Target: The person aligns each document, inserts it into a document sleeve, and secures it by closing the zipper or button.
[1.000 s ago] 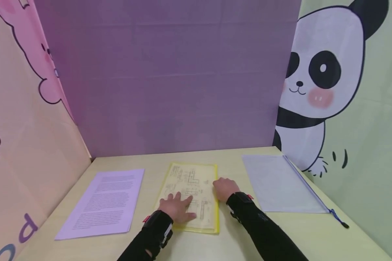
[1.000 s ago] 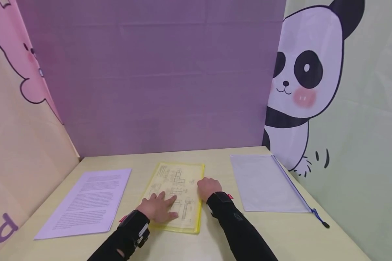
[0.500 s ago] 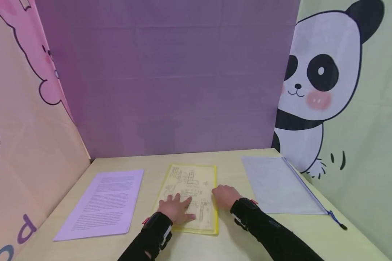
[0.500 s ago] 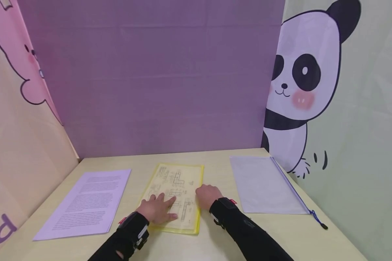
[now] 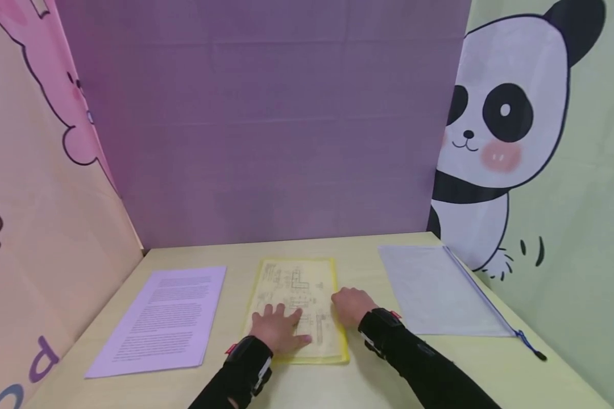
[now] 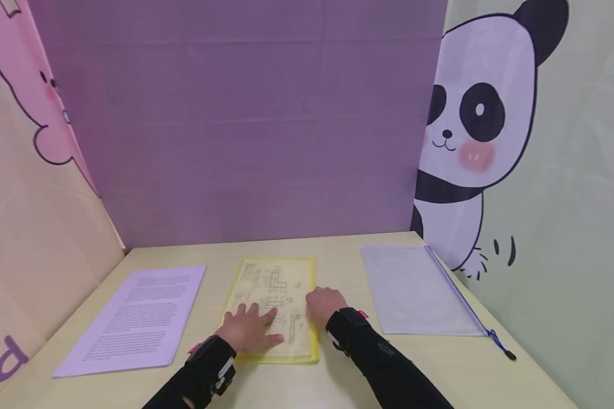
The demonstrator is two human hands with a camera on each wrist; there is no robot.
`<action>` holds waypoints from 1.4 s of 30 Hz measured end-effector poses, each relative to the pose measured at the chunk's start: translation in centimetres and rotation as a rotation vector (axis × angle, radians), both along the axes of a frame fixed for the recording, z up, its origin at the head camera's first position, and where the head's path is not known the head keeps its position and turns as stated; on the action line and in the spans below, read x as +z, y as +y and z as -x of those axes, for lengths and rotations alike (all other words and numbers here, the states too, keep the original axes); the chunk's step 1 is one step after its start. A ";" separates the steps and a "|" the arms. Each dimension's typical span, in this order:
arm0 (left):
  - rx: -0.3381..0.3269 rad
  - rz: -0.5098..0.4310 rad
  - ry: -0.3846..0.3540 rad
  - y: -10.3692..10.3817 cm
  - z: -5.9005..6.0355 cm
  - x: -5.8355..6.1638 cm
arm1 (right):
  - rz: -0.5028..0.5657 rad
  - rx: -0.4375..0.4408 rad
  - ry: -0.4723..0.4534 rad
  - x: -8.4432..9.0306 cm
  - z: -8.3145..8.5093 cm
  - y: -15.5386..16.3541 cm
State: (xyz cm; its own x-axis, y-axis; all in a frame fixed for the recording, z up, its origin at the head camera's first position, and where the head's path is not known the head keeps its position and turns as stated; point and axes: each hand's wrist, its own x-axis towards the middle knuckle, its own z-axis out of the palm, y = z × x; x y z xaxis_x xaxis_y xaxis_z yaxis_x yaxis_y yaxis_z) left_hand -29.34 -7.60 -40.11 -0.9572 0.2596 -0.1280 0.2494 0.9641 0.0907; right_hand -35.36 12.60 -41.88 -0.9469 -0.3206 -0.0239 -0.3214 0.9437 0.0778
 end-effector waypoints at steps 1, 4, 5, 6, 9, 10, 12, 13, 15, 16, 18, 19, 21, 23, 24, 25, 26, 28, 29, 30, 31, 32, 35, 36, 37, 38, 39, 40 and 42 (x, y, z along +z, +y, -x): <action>-0.001 -0.004 0.003 0.1 0.0 0.0 | 0.003 -0.007 -0.001 0.0 0.1 0.0; 0.001 -0.018 0.002 0.2 -0.1 -0.1 | 0.007 -0.016 0.012 0.1 0.4 0.0; 0.004 -0.025 -0.002 0.2 -0.1 -0.1 | 0.008 -0.017 0.019 0.1 0.4 0.0; 0.008 -0.026 -0.007 0.2 -0.1 -0.1 | 0.011 -0.019 0.024 0.1 0.5 0.0; 0.024 -0.041 -0.033 0.2 0.0 -0.1 | 0.016 -0.020 0.041 0.1 0.6 0.0; 0.032 -0.050 -0.047 0.2 0.0 0.0 | 0.019 -0.020 0.044 0.2 0.6 0.0; 0.047 -0.059 -0.070 0.3 0.0 0.0 | 0.024 -0.017 0.052 0.2 0.6 0.0; 0.052 -0.065 -0.078 0.3 0.0 0.0 | 0.027 -0.017 0.052 0.2 0.6 0.0; 0.059 -0.072 -0.086 0.3 0.1 -0.1 | 0.027 -0.018 0.052 0.2 0.6 0.1; 0.062 -0.072 -0.086 0.2 0.2 -0.2 | 0.027 -0.015 0.054 0.2 0.6 0.1; 0.061 -0.068 -0.075 0.2 0.3 -0.3 | 0.028 -0.009 0.055 0.1 0.6 0.1; 0.061 -0.067 -0.073 0.1 0.3 -0.3 | 0.027 -0.006 0.053 0.1 0.6 0.1; 0.060 -0.067 -0.072 0.1 0.4 -0.4 | 0.025 -0.002 0.049 0.1 0.6 0.2; 0.056 -0.069 -0.072 0.0 0.5 -0.4 | 0.024 0.001 0.043 0.1 0.5 0.2; 0.055 -0.071 -0.074 0.0 0.5 -0.4 | 0.020 0.004 0.041 0.1 0.5 0.2; 0.055 -0.073 -0.076 0.0 0.6 -0.4 | 0.017 0.007 0.042 0.1 0.4 0.3; 0.055 -0.073 -0.077 0.0 0.6 -0.4 | 0.017 0.013 0.045 0.1 0.3 0.4; 0.055 -0.071 -0.080 0.0 0.6 -0.3 | 0.022 0.027 0.053 0.1 0.2 0.5; 0.055 -0.069 -0.083 0.0 0.6 -0.2 | 0.024 0.036 0.057 0.0 0.1 0.5; 0.055 -0.067 -0.084 0.0 0.6 -0.2 | 0.028 0.042 0.057 0.0 0.0 0.6; 0.056 -0.064 -0.085 0.0 0.6 -0.1 | 0.034 0.047 0.056 0.1 -0.2 0.6; 0.057 -0.062 -0.085 0.1 0.5 0.0 | 0.039 0.052 0.055 0.1 -0.3 0.6; 0.059 -0.059 -0.083 0.1 0.4 0.1 | 0.041 0.053 0.041 0.1 -0.6 0.7; 0.058 -0.058 -0.082 0.1 0.4 0.1 | 0.039 0.049 0.035 0.2 -0.7 0.8; 0.059 -0.059 -0.082 0.1 0.4 0.2 | 0.036 0.046 0.031 0.2 -0.8 0.8; 0.060 -0.059 -0.080 0.1 0.3 0.2 | 0.034 0.043 0.026 0.2 -0.9 0.8; 0.060 -0.058 -0.080 0.1 0.3 0.2 | 0.030 0.041 0.022 0.3 -1.0 0.8; 0.061 -0.060 -0.079 0.1 0.3 0.2 | 0.026 0.039 0.017 0.4 -1.0 0.8; 0.062 -0.061 -0.079 0.1 0.3 0.1 | 0.023 0.039 0.012 0.4 -1.2 0.8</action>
